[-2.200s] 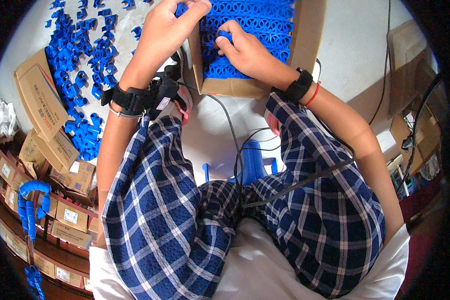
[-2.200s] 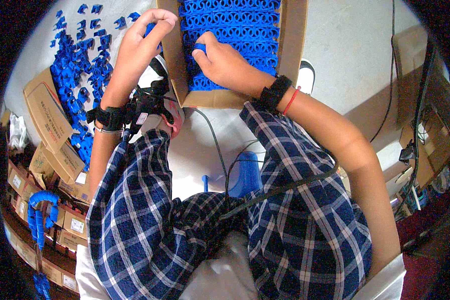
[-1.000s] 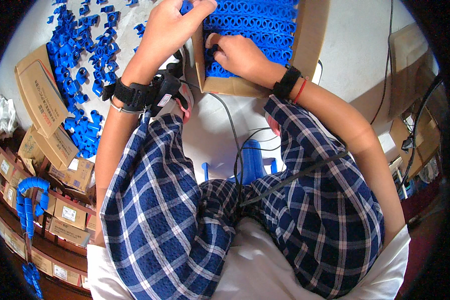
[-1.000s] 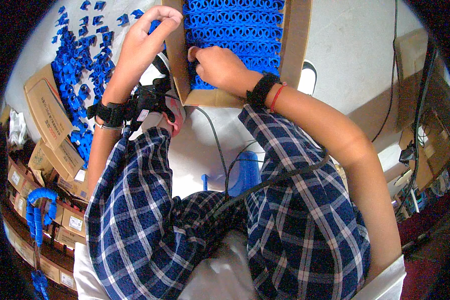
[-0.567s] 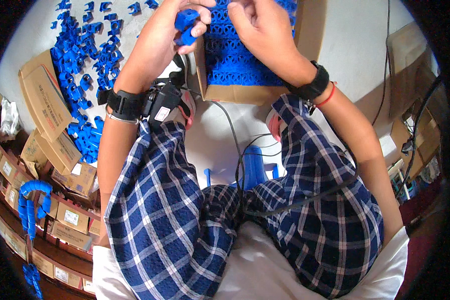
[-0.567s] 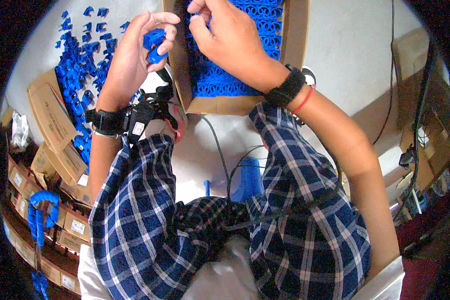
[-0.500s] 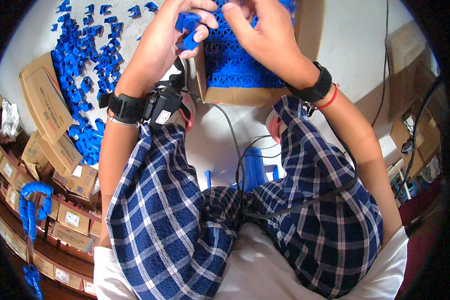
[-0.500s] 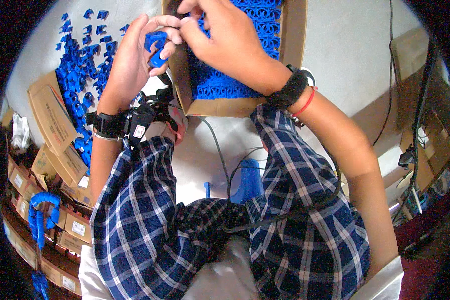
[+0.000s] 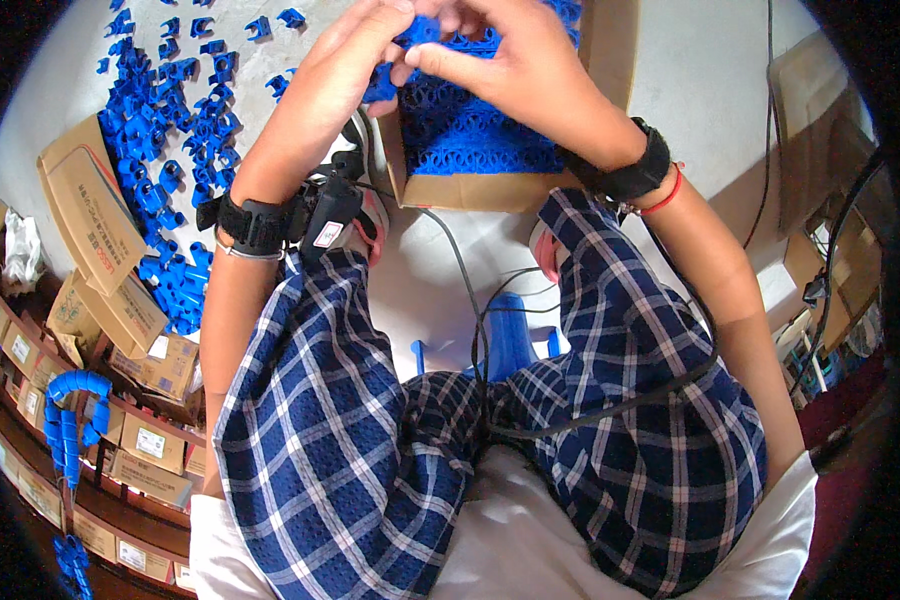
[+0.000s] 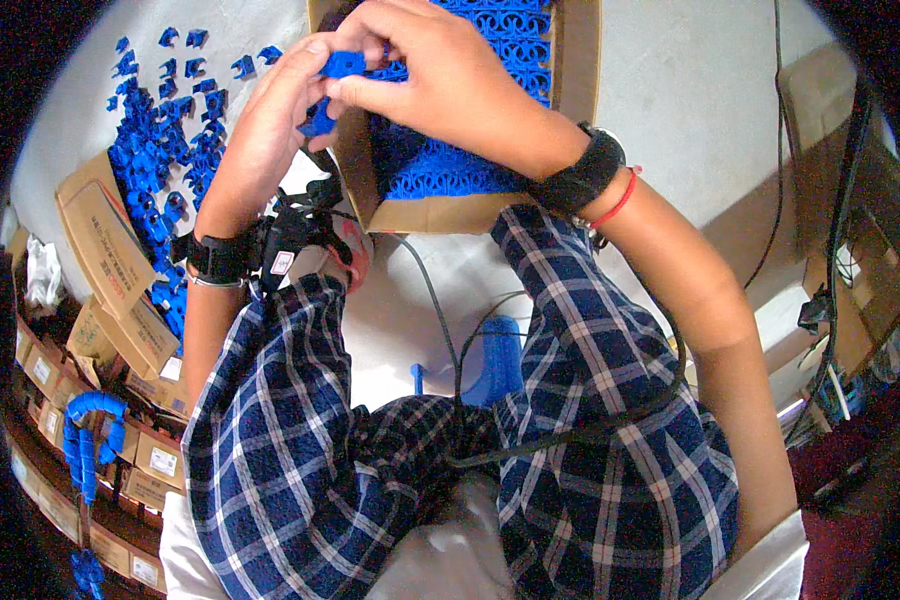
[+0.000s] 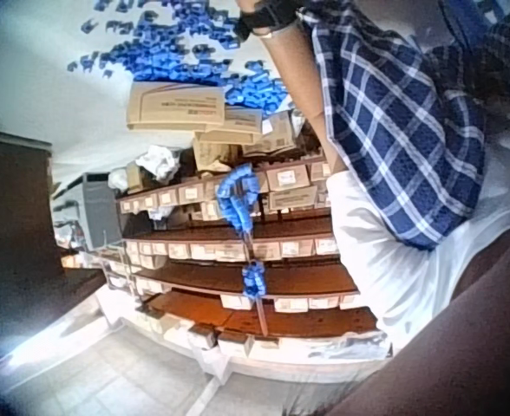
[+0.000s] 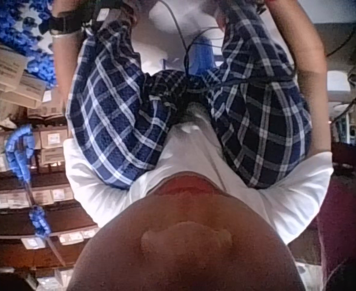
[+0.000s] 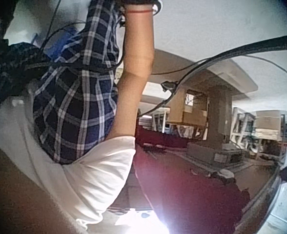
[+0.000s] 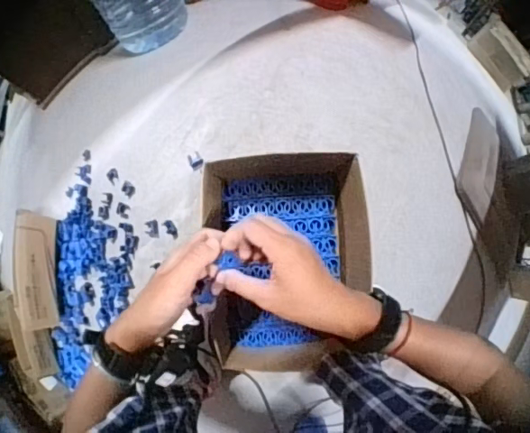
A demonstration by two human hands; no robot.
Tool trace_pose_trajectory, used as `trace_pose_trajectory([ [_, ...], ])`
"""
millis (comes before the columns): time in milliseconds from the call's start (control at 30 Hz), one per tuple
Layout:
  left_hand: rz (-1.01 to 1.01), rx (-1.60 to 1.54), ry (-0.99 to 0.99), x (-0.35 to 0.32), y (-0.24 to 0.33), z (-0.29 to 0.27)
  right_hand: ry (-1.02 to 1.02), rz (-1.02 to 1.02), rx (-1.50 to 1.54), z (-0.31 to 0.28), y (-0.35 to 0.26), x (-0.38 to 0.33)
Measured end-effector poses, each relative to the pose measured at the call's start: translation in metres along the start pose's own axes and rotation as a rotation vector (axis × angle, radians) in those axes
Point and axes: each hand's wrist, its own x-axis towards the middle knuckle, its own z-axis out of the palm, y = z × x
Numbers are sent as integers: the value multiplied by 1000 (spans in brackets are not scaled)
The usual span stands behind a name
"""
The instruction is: The person sits cross-legged and repeatedly picks up small blue plastic clips from the floor, then inserts them into slots on a blue plastic grid inside a cardboard box. The person handles the clips one at a time, aligning and pressing them into place.
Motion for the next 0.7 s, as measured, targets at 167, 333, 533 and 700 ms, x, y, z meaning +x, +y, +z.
trace_pose_trajectory([
  [167,139,91,-73,1,-1,-4,-20,243,147,-3,-1,-5],
  [333,221,274,-33,8,-9,-6,-1,268,167,1,-3,-12],
  [533,219,334,-76,11,-17,-14,-2,-199,-168,-4,5,-15],
  [700,399,334,-126,17,-23,-16,-41,-150,-201,-7,7,-19],
])
